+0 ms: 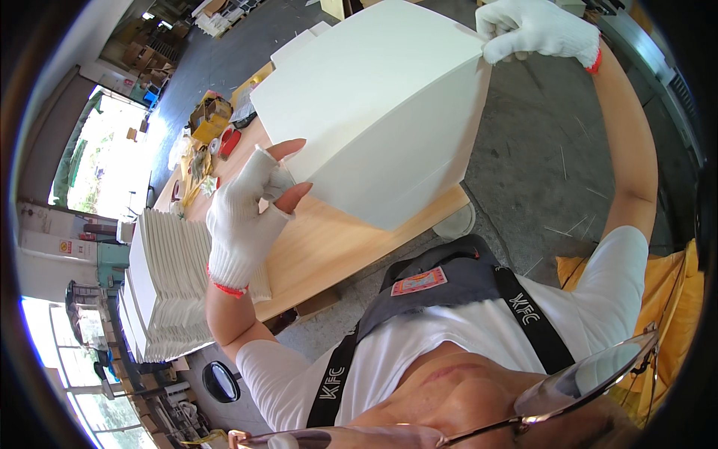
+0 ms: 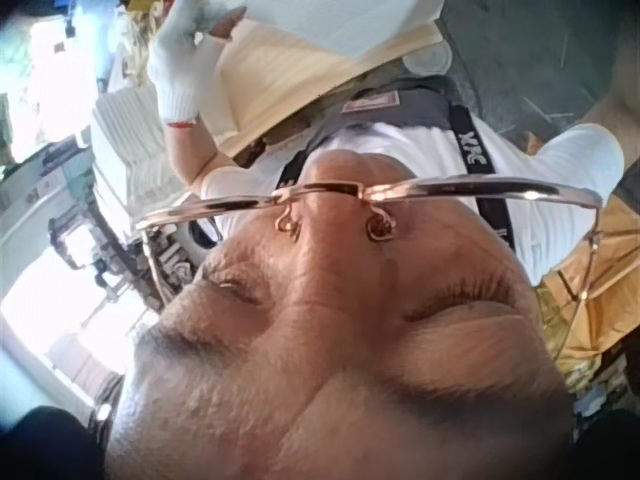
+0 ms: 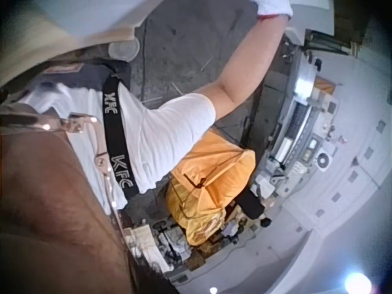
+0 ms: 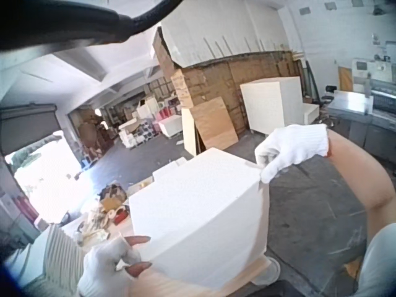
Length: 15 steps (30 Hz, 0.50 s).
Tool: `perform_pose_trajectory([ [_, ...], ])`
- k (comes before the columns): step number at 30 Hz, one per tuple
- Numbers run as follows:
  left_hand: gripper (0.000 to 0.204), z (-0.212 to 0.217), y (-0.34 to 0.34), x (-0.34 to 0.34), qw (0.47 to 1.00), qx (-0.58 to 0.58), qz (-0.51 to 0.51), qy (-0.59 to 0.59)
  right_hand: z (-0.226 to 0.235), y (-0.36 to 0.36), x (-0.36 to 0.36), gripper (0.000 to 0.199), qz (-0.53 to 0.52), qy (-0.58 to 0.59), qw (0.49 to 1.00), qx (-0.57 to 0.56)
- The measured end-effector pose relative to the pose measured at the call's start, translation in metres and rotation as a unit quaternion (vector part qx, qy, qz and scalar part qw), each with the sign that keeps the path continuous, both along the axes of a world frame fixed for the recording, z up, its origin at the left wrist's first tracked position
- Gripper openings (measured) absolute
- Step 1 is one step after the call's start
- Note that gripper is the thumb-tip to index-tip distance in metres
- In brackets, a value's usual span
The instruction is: The person takes flat cardboard pieces from a stack, folds them into a box shape, and secures the seams.
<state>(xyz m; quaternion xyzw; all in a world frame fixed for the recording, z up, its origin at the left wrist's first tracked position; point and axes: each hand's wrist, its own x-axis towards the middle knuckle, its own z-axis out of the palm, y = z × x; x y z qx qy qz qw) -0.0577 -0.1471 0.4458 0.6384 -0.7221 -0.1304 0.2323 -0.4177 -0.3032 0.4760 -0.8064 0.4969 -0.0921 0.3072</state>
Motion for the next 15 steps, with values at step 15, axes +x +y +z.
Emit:
perform_pose_trajectory([
  [15, 0.055, -0.008, 0.012, -0.028, 0.985, -0.067, 0.156, -0.031, -0.026, -0.029, -0.006, 0.040, 0.166, -0.013, 0.969, -0.182],
])
